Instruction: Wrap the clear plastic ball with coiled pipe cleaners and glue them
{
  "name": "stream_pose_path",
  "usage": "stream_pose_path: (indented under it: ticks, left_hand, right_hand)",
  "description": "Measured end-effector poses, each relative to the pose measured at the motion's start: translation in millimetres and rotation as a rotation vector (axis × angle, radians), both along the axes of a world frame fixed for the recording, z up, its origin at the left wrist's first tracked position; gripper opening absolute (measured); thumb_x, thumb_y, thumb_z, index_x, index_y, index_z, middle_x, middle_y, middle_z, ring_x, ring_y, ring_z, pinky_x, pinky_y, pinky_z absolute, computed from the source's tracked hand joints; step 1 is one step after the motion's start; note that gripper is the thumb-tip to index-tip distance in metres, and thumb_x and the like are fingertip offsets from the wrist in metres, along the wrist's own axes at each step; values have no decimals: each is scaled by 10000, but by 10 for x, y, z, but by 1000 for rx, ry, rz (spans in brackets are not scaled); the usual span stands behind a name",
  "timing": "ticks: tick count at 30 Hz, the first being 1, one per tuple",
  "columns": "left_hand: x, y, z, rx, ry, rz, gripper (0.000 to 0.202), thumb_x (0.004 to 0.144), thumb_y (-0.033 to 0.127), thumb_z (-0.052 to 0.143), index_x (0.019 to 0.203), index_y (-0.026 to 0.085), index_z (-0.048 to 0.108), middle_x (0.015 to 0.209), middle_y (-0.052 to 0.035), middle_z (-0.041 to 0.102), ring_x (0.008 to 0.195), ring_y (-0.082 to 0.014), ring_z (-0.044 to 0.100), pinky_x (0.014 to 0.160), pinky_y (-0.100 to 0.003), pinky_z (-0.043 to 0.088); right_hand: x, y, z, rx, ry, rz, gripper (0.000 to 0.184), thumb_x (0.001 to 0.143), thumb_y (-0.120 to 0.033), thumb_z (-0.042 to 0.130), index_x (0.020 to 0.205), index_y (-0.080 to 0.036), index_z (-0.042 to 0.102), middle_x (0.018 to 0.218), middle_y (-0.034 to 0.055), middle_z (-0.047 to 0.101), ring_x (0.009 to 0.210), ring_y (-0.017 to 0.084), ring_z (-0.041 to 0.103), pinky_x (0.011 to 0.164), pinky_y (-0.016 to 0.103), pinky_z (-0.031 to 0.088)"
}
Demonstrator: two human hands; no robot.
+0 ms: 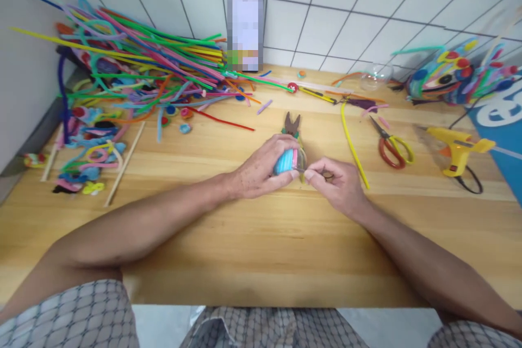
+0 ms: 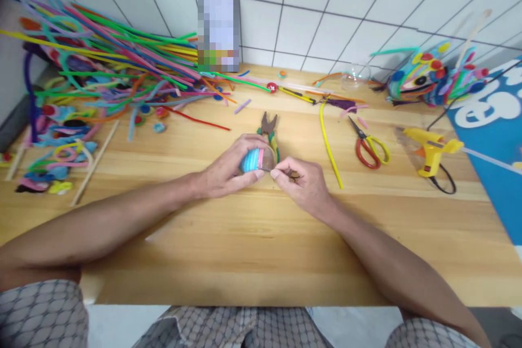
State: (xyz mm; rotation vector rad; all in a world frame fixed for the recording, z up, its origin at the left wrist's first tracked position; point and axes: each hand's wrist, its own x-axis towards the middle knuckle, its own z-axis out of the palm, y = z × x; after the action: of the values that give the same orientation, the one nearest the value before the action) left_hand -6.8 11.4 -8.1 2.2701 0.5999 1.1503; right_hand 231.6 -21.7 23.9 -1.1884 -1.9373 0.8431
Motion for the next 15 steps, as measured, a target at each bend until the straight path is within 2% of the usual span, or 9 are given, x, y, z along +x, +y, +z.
stream_pose_path:
  ticks: [8,15]
  left_hand:
    - [5,14,-36,14,-12,-3,439,1049,439,628,1409,225,498,1342,-165,635,1357,-303,593,1131,-540,546]
    - [-2,5,-21,0,-14,-12,434,1058,433,616,1413,212,498,1366,-182,630,1375,-315,580,1133,-550,538]
  right_hand:
    - [-30,-13,-16,9,14,5,220,932,-287,703,725,-213,686,613,-6,692,548,125,600,529,235,453]
    - [-63,-39,-17,-69,57,-6,206,926,-300,685,743,-209,659,599,-15,666,523,113,582,511,225,433]
